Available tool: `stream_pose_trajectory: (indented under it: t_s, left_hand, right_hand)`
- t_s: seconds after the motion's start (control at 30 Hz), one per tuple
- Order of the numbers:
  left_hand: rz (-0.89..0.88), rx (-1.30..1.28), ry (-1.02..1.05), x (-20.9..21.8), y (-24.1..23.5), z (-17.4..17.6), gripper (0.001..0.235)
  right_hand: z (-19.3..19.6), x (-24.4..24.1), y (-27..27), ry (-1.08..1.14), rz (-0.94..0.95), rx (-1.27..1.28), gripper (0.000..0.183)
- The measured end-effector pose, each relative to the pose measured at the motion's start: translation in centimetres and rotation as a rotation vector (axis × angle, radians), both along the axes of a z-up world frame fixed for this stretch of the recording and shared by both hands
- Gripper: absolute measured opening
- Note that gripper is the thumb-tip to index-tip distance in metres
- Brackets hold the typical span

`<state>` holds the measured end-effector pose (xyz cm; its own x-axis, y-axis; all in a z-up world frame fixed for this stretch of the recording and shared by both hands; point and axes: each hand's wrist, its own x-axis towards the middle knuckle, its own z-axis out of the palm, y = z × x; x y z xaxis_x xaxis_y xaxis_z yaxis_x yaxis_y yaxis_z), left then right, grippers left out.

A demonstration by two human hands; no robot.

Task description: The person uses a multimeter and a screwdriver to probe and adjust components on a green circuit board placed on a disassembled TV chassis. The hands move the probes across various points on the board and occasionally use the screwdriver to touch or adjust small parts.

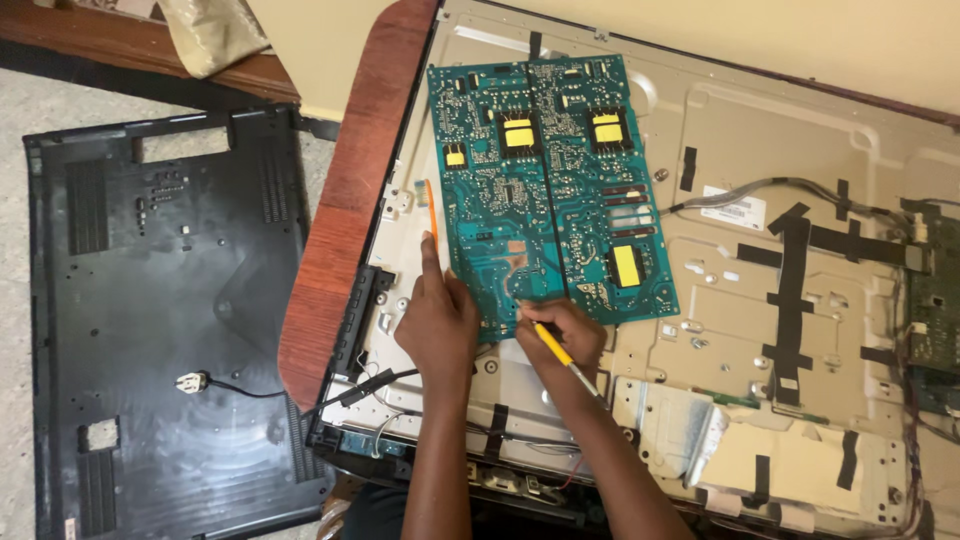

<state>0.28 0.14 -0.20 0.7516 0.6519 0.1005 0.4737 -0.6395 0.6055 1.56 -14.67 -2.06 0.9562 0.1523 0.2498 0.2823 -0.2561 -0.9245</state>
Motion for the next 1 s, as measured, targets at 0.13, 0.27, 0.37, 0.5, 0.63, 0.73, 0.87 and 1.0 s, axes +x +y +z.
stream_pose_trajectory:
  t_s: [0.13, 0.27, 0.37, 0.5, 0.63, 0.73, 0.87, 1.0]
  left_hand:
    - [0.0, 0.039, -0.043, -0.1, -0.6, -0.2, 0.059]
    - [0.012, 0.044, -0.023, 0.2, 0.0, 0.0, 0.059]
    - [0.01, 0.039, -0.056, -0.2, -0.4, -0.4, 0.058]
    - [0.003, 0.021, -0.074, -0.1, -0.2, -0.3, 0.058]
    - [0.003, 0.058, -0.087, -0.2, -0.3, -0.5, 0.058]
    - [0.007, 0.056, -0.073, -0.2, -0.3, -0.6, 0.058]
    - [0.002, 0.037, -0.055, 0.0, -0.2, -0.6, 0.058]
    - [0.005, 0.004, -0.026, -0.1, -0.2, -0.4, 0.057]
  right_hand:
    - [-0.3, 0.0, -0.5, -0.041, -0.035, -0.061, 0.016]
    - [-0.1, 0.3, 0.2, -0.154, -0.068, -0.163, 0.016]
    - [0.2, 0.0, -0.1, -0.165, -0.001, -0.153, 0.014]
    - [1.3, -0.3, 0.1, -0.291, -0.047, -0.149, 0.016]
    - [1.7, -0.5, 0.4, -0.305, -0.005, -0.148, 0.019]
    - [1.6, -0.3, 0.3, -0.206, -0.033, -0.143, 0.019]
    - [1.1, -0.3, 0.0, -0.104, -0.053, -0.112, 0.018]
    - [0.6, -0.3, 0.0, -0.056, -0.043, -0.077, 0.016]
